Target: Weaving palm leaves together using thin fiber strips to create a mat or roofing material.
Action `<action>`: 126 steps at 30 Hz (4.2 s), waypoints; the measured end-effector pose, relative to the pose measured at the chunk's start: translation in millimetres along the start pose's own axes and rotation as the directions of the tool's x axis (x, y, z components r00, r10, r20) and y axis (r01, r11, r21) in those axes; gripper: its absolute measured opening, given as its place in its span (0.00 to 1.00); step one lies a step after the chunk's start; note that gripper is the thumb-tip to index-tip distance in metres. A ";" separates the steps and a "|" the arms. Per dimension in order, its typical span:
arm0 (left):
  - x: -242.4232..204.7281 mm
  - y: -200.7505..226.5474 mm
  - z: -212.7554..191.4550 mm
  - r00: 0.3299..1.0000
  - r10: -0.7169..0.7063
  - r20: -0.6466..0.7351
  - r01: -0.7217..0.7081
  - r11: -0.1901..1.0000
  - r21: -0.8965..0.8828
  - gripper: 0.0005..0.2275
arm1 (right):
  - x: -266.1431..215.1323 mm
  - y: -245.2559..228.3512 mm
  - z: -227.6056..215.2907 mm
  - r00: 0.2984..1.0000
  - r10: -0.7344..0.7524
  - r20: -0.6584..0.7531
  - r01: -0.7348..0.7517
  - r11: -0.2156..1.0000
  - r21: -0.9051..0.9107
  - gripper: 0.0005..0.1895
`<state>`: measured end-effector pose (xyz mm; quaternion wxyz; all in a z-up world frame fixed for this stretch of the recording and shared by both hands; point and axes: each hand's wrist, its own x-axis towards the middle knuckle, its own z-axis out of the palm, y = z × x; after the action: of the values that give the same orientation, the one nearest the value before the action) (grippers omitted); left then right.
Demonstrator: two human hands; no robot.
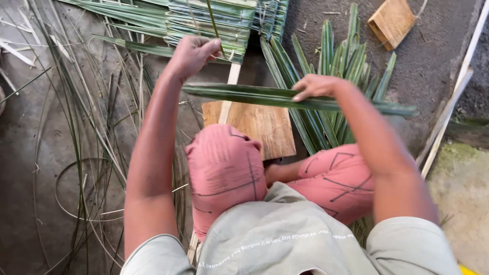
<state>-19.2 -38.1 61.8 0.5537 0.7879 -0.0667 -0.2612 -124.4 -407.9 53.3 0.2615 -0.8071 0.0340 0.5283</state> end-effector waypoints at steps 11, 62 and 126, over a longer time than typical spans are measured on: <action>-38.2 -184.3 47.4 0.841 -0.398 -0.367 0.016 0.696 -0.718 0.14 | 168.7 -11.2 25.1 0.976 -0.198 -0.092 0.211 0.748 0.629 0.18; 95.7 -241.6 146.0 0.771 -0.577 -0.268 0.035 0.460 -0.887 0.13 | 178.4 -75.5 72.5 0.492 -0.113 -0.863 0.232 0.973 0.005 0.10; 97.4 -249.3 142.3 0.747 -0.610 -0.265 0.091 0.488 -0.868 0.15 | 269.1 -98.9 110.7 0.701 0.450 -0.553 0.444 0.331 0.833 0.16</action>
<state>-50.9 -101.5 -232.9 0.7744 0.4769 0.3917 -0.1391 -65.8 -212.4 -176.5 0.6404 -0.6327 0.4327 0.0486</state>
